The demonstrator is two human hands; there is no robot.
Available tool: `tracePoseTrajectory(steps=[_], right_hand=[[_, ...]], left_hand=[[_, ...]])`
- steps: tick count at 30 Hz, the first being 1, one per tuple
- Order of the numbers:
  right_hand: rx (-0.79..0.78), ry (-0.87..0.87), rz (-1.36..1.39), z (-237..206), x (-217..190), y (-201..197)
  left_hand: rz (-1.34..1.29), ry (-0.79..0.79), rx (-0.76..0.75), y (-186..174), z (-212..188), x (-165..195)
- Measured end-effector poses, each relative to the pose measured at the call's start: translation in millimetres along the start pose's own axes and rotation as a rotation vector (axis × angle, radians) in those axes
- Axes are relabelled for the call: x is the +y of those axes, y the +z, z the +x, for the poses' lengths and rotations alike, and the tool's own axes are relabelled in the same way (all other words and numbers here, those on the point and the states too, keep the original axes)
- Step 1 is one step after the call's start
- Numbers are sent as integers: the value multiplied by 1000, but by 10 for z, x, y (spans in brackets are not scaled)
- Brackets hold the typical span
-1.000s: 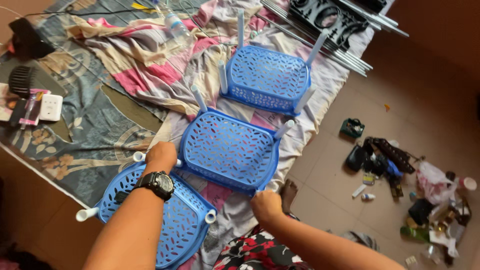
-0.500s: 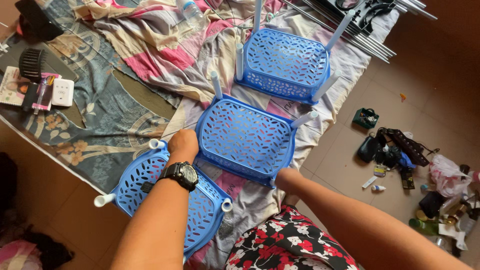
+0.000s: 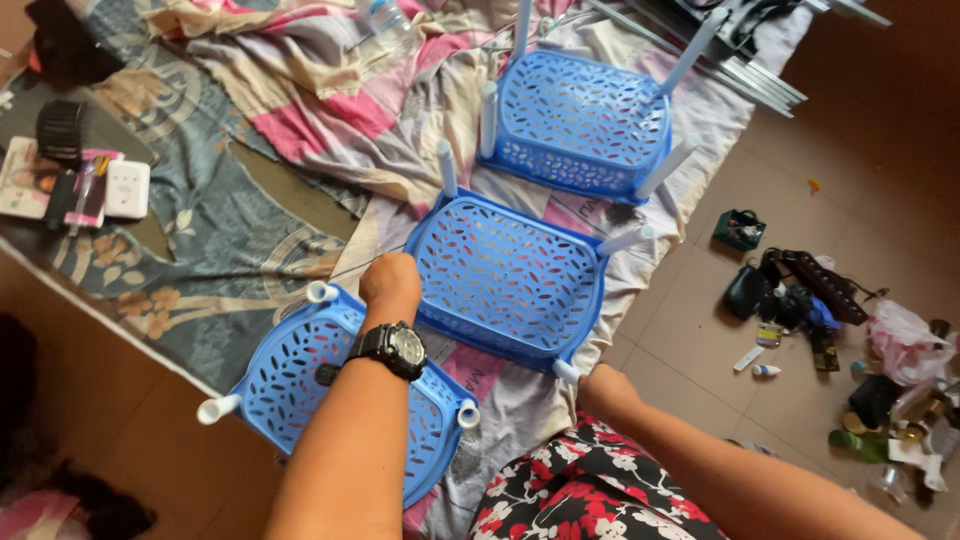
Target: The person assembles small blue plastic stools on a bed, inserting white plastic leg tubes into the corner sockets of each perforated basket-style seat and pressing them into place, working through the stools one at a time and arranging the finished stools in a row on the bed.
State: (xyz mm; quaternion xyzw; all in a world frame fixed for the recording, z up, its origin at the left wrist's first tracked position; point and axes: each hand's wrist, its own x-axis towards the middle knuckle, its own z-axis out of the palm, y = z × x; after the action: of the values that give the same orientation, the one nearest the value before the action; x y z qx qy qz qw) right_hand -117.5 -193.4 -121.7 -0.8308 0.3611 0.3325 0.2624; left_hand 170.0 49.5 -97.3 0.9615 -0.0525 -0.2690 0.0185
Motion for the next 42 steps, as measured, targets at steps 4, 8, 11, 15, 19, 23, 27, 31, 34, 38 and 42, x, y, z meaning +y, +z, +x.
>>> tracePoseTrajectory(steps=[4,8,11,15,19,23,27,31,34,38,42], right_hand=[[-215,124,75,60,-68,-207],[25,-377,-612,-257,-114,-76],[26,-388,-583,-306,-91,-35],[1,-78,-369,-71,-118,-126],[-269,37,25,118,-285,-394],[136,-448,-298,166,-385,-934],[867,-1007,-823,460,-416,-1797],[478,-840,-1111,862,-423,-2131],[310,-865,-1059,1131,-357,-2174],[247,-899,-1177,1385,-373,-2168],[152,-968,-1406,1537,-506,-2201]], left_hand=[[-29,-24,-8,-41,-1,38],[0,-24,-19,-64,-57,-37],[-1,3,17,-32,-99,-90],[24,22,7,-2,-138,-24],[-34,-40,31,-24,-141,21],[-22,-39,12,-40,-127,-38],[9,-63,23,1,-112,-82],[9,-37,42,38,-136,-122],[22,-27,71,59,-156,-128],[41,-61,98,56,-137,-39],[31,-53,102,28,-130,52]])
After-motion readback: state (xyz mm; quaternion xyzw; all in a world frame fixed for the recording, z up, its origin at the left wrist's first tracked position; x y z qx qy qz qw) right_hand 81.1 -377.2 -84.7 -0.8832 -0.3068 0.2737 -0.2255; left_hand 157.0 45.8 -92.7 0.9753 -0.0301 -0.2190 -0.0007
